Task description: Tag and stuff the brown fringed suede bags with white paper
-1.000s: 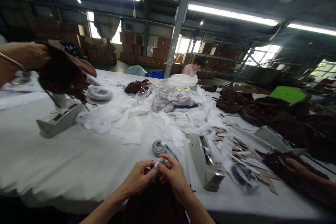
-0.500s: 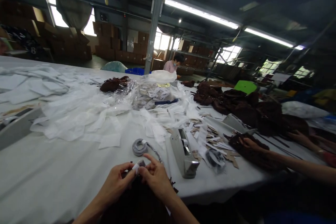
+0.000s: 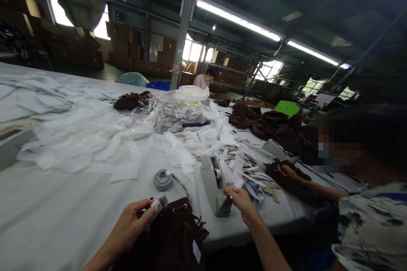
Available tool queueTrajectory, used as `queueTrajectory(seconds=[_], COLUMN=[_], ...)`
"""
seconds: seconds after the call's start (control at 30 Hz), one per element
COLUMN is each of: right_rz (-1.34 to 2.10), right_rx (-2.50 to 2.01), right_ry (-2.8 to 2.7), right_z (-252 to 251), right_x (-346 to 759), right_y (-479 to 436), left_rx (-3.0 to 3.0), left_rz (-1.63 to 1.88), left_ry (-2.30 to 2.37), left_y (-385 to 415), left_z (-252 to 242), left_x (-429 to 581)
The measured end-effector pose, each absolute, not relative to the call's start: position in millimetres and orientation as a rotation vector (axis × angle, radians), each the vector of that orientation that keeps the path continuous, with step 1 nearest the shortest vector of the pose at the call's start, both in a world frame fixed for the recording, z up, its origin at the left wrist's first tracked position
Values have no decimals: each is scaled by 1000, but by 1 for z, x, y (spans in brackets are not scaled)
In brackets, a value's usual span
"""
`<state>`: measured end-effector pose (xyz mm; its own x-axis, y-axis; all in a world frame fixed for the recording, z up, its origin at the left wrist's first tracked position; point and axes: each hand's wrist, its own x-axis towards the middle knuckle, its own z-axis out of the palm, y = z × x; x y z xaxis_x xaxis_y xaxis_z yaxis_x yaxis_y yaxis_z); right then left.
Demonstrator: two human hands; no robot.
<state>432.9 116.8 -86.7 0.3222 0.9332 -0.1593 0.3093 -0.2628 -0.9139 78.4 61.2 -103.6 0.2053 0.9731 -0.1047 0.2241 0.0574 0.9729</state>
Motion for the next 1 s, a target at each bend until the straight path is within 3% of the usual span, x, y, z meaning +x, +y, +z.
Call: queueTrajectory(seconds=[0.33, 0.57, 0.8, 1.0], right_rz=[772, 759, 386, 477], right_rx=[-1661, -1788, -2036, -2002], right_ry=[-945, -979, -1254, -1272], right_z=[-71, -108, -126, -111], right_x=[432, 430, 434, 419], right_y=[93, 60, 51, 29], left_rx=[1475, 1444, 1546, 1717], left_rz=[879, 862, 916, 997], left_ry=[1301, 1299, 1323, 1359], left_y=[61, 61, 57, 51], left_z=[-105, -106, -102, -90], left_x=[77, 78, 83, 95])
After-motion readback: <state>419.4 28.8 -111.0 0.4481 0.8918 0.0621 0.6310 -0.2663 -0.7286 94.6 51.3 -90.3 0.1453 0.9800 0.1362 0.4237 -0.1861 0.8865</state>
